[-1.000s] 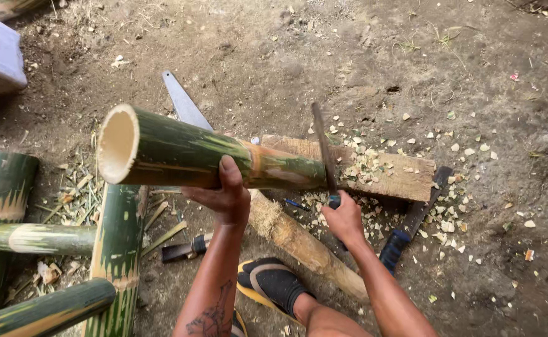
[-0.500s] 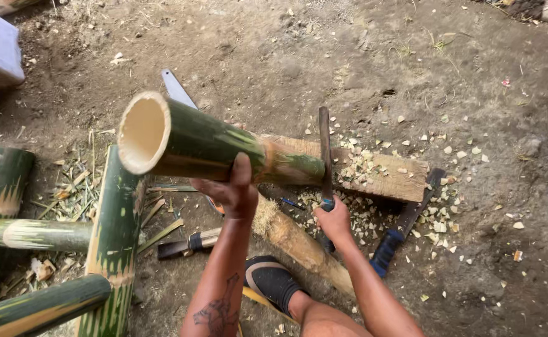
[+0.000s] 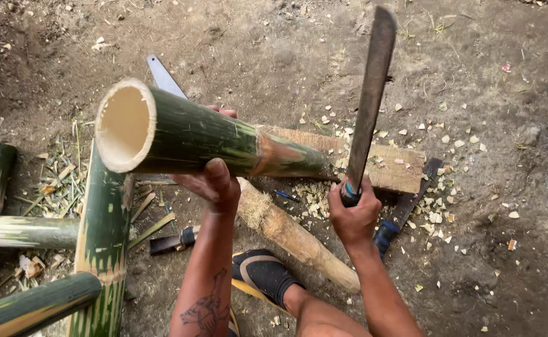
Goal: The person measures and marks a bamboo pole, then uses a saw and a chisel with a hammer to cut and carve a notch into the bamboo structure. The work involves precise hand tool manipulation to shape the bamboo for assembly.
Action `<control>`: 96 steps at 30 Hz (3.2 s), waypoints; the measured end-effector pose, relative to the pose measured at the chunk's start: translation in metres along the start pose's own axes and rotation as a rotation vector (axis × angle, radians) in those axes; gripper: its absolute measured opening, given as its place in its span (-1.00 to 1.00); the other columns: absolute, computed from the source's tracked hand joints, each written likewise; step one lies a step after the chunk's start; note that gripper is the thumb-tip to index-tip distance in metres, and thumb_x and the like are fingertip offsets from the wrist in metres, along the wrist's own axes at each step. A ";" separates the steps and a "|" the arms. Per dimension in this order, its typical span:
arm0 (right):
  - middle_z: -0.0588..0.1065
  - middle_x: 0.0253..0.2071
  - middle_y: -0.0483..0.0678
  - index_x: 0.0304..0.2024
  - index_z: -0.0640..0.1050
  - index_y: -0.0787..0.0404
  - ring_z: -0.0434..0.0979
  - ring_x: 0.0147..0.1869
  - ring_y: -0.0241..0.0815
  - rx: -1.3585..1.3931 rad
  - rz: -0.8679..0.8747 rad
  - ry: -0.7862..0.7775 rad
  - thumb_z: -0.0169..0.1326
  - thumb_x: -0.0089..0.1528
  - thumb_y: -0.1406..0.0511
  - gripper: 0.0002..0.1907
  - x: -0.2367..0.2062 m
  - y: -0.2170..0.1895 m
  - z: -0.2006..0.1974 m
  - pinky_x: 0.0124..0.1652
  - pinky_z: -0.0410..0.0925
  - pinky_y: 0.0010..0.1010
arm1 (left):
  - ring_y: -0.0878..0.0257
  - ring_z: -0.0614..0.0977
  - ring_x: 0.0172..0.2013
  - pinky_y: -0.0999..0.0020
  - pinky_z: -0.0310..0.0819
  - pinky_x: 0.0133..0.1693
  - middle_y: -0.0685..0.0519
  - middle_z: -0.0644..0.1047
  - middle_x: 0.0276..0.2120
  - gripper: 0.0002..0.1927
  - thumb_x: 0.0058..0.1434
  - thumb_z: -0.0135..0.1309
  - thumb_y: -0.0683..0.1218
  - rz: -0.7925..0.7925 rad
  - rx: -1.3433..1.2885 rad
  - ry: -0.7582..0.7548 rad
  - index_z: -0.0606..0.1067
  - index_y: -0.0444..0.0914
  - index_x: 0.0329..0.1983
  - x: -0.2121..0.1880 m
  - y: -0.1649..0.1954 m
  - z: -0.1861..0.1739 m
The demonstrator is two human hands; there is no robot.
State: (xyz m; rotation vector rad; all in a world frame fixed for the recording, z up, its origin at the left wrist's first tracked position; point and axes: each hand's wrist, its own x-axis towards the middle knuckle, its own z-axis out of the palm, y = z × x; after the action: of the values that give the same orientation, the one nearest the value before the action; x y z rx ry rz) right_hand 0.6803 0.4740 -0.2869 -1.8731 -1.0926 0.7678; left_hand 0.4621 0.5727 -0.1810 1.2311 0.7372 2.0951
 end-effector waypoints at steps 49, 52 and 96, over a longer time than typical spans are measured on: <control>0.47 -0.61 -0.09 -0.29 0.47 0.25 0.48 -0.58 -0.26 -0.124 0.239 -0.170 0.20 0.07 0.34 -0.79 0.002 0.026 0.034 -0.50 0.34 -0.35 | 0.11 0.57 -0.37 0.21 0.61 -0.36 -0.19 0.48 -0.18 -0.06 0.14 0.32 -0.07 -0.270 0.153 0.256 0.02 -0.30 0.44 0.013 0.006 0.026; 0.45 -0.53 -0.14 -0.26 0.46 0.22 0.46 -0.55 -0.28 -0.016 0.161 -0.151 0.17 0.15 0.30 -0.82 0.001 0.007 0.012 -0.51 0.41 -0.38 | 0.22 0.63 -0.27 0.40 0.74 -0.20 -0.07 0.47 -0.09 -0.19 0.27 0.27 -0.18 -0.032 0.174 0.157 0.08 -0.28 0.48 0.007 0.004 0.030; 0.47 -0.51 0.01 -0.31 0.48 0.30 0.45 -0.46 -0.14 -0.074 0.105 -0.092 0.21 0.08 0.32 -0.78 0.010 0.033 0.032 -0.36 0.36 -0.25 | 0.21 0.51 0.07 0.30 0.66 0.07 -0.16 0.31 0.22 -0.15 0.22 0.28 -0.28 -0.025 0.456 0.275 0.04 -0.38 0.45 -0.009 0.007 0.030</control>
State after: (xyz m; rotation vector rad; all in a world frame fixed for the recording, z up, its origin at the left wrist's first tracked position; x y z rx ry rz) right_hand 0.6721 0.4844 -0.3322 -1.9874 -1.0992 0.8918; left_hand 0.4907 0.5664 -0.1684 1.1556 1.4081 2.1700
